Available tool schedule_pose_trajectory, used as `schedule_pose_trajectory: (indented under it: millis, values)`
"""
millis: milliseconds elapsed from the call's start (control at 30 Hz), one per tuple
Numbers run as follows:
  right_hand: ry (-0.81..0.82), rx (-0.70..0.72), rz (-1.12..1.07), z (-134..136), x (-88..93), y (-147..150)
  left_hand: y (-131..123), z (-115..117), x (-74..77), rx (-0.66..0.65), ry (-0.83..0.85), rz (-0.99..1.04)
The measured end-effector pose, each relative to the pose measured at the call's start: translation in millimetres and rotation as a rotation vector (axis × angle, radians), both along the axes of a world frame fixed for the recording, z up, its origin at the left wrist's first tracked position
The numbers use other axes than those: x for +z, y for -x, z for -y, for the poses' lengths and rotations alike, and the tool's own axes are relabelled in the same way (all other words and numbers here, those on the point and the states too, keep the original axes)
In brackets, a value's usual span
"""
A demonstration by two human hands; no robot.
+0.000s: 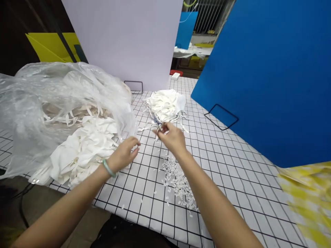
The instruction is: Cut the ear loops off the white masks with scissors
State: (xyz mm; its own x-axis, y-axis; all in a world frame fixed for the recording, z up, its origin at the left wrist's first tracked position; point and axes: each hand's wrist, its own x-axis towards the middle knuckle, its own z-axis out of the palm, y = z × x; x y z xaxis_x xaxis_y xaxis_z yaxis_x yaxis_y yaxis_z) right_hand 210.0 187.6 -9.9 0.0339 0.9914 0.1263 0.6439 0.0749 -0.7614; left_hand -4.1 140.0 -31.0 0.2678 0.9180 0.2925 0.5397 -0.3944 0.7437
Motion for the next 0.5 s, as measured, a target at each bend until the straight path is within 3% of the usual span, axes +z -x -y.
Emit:
schedule_pose_trajectory:
  millis: [100, 233, 300, 400, 500]
  values:
    - [0.136, 0.197, -0.124, 38, -42.2, 43, 11, 61, -39.7, 0.081, 0.019, -0.018]
    - [0.159, 0.334, -0.244, 50, -70.7, 111, 19, 101, -50.8, 0.112, 0.085, 0.018]
    - [0.170, 0.334, -0.256, 49, -71.8, 129, 26, 109, -49.2, 0.151, 0.124, 0.061]
    - [0.222, 0.328, -0.300, 59, -61.6, 122, 36, 115, -44.2, 0.239, 0.221, 0.184]
    - [0.322, 0.339, -0.442, 93, -46.9, 86, 35, 113, -34.2, 0.308, 0.527, 0.639]
